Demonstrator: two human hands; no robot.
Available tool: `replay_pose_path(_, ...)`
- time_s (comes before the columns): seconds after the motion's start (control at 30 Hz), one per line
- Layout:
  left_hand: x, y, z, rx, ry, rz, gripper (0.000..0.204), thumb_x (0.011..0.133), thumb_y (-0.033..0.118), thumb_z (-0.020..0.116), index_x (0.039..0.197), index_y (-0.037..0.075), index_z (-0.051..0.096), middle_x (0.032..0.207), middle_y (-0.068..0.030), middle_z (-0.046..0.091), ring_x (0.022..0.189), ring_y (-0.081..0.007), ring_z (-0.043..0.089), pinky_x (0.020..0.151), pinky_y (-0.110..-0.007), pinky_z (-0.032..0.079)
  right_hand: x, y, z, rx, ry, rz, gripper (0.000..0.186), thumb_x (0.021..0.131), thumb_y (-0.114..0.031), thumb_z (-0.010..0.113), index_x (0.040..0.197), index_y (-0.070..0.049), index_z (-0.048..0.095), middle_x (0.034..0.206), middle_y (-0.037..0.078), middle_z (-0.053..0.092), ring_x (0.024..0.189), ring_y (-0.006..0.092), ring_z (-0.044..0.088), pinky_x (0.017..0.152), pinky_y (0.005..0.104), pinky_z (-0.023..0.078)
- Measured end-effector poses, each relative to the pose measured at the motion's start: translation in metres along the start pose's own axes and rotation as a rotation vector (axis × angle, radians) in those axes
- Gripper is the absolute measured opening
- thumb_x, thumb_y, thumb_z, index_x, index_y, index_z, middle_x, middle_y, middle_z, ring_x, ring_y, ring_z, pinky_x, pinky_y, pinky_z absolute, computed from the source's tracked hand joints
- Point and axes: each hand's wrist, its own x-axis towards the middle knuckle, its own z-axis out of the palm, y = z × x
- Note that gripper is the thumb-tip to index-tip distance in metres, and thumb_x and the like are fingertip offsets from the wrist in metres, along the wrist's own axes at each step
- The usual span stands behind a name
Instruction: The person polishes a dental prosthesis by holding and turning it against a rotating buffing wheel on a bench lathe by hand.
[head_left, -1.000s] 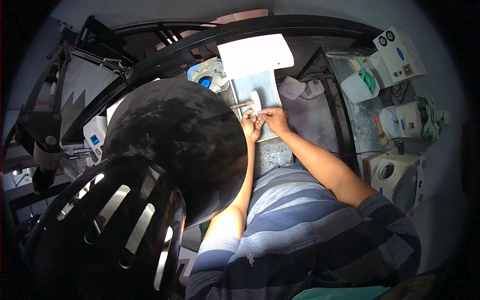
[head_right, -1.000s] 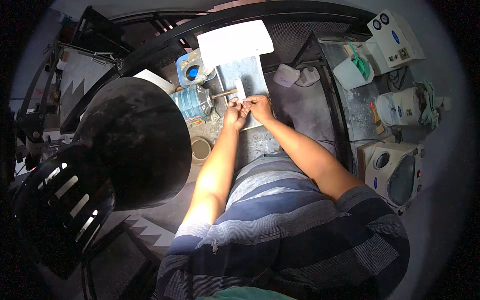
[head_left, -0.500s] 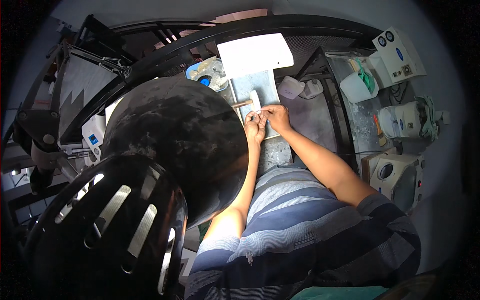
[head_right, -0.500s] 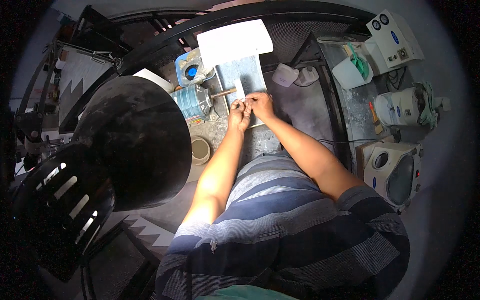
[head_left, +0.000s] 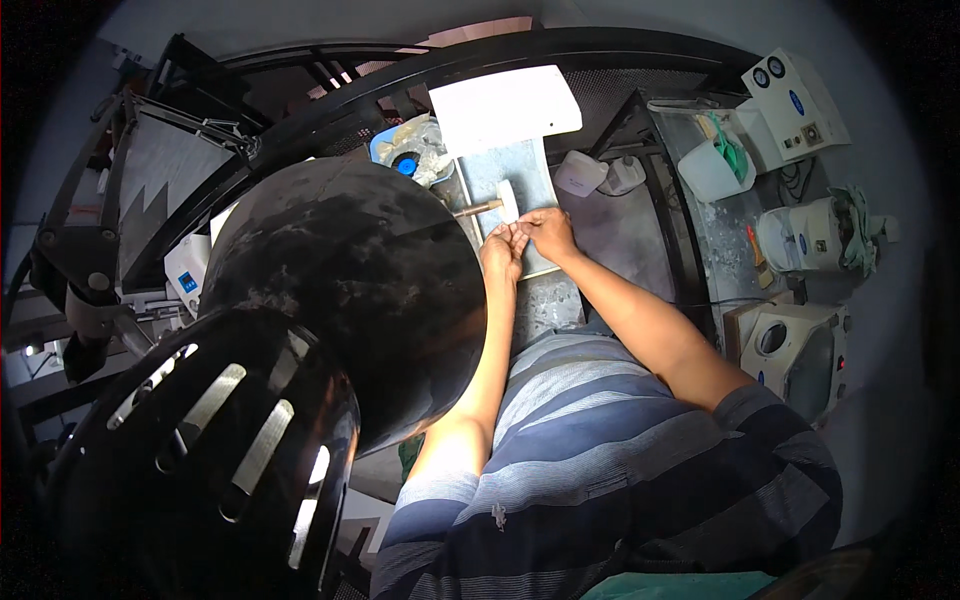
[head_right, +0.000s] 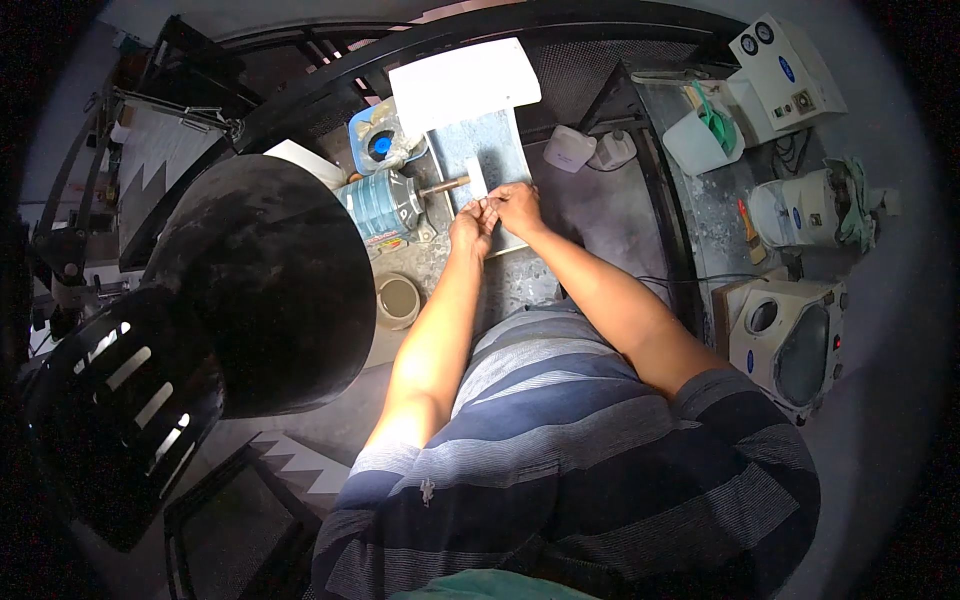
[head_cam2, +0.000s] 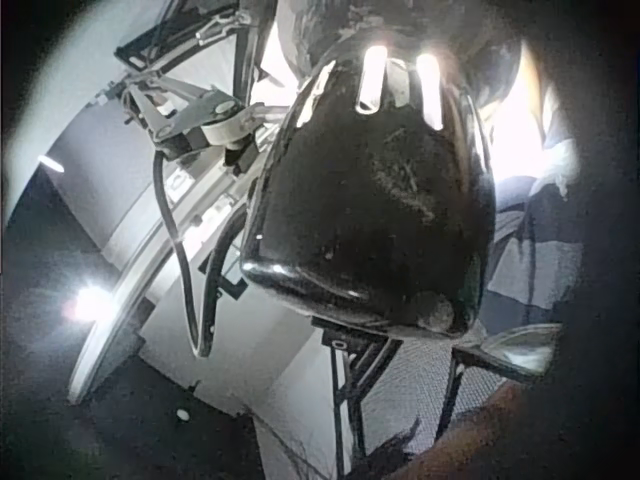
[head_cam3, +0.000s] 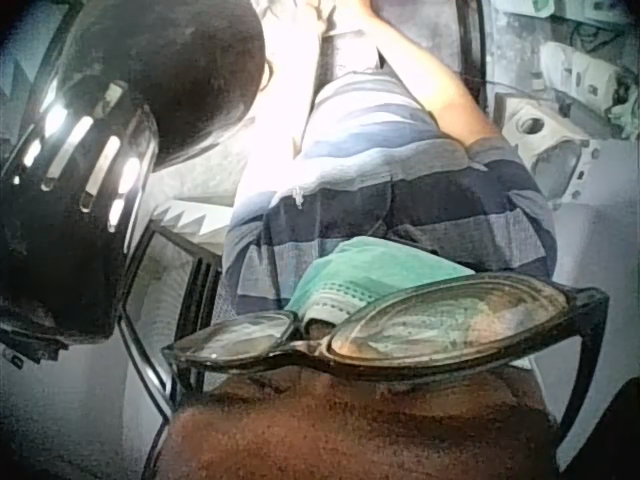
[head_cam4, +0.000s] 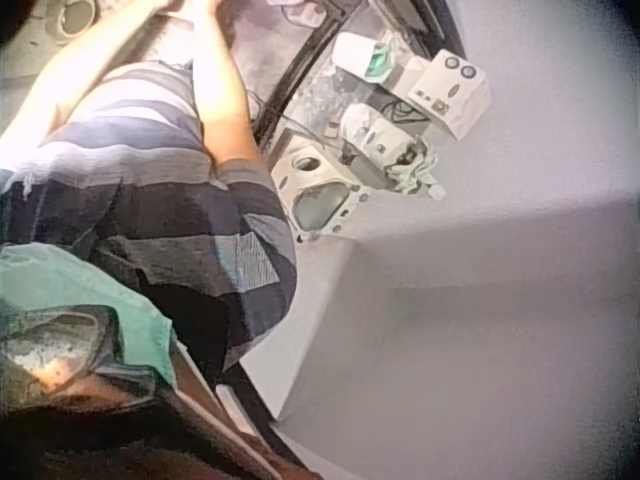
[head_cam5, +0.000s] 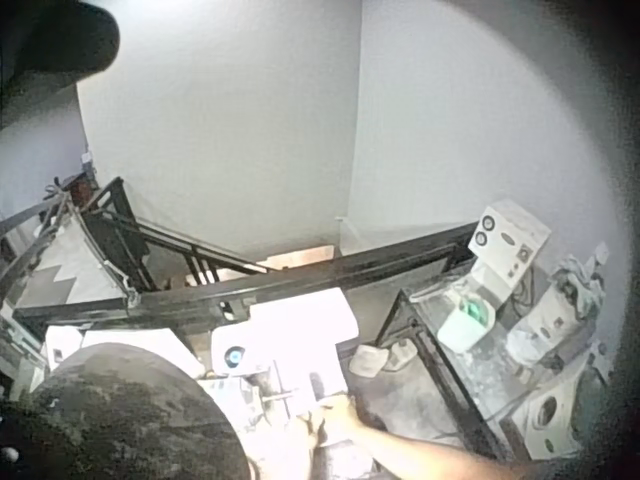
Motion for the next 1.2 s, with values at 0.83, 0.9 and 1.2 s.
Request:
replay_pose_path(0.83,-0.095,0.062,-0.001,0.14,-0.658,0.262,0.014,0.088,0.005,0.059,0.1,0.007,0.052,0.091,-0.0063,0.062,0.084,-0.0196,0.063,0.08,-0.036,0.054,-0.049,-0.074,-0.045,0.367,-0.159,-0.408,0.008,0.08,0.002,0.066,0.087,0.005,0.067,0.09,0.011,0.066,0.079,0.0151,0.066,0.073,0.0263,0.053)
replay_pose_path(0.9,-0.115,0.069,0.009,0.19,-0.616,0.279,0.015,0.087,0.007,0.061,0.099,0.006,0.052,0.09,-0.0056,0.061,0.082,-0.0185,0.062,0.078,-0.034,0.053,-0.052,-0.08,-0.055,0.461,-0.321,-0.42,0.007,0.081,0.001,0.066,0.086,0.005,0.067,0.091,0.012,0.065,0.081,0.0149,0.065,0.074,0.0266,0.053)
replay_pose_path(1.2,-0.142,0.084,0.023,0.632,-0.606,0.548,0.011,0.09,0.011,0.059,0.095,0.001,0.055,0.08,-0.0051,0.06,0.072,-0.0147,0.059,0.07,-0.028,0.049,-0.054,-0.087,-0.058,0.714,-0.478,-0.191,0.019,0.085,-0.002,0.065,0.103,0.004,0.061,0.086,0.007,0.066,0.079,0.011,0.064,0.076,0.0249,0.052)
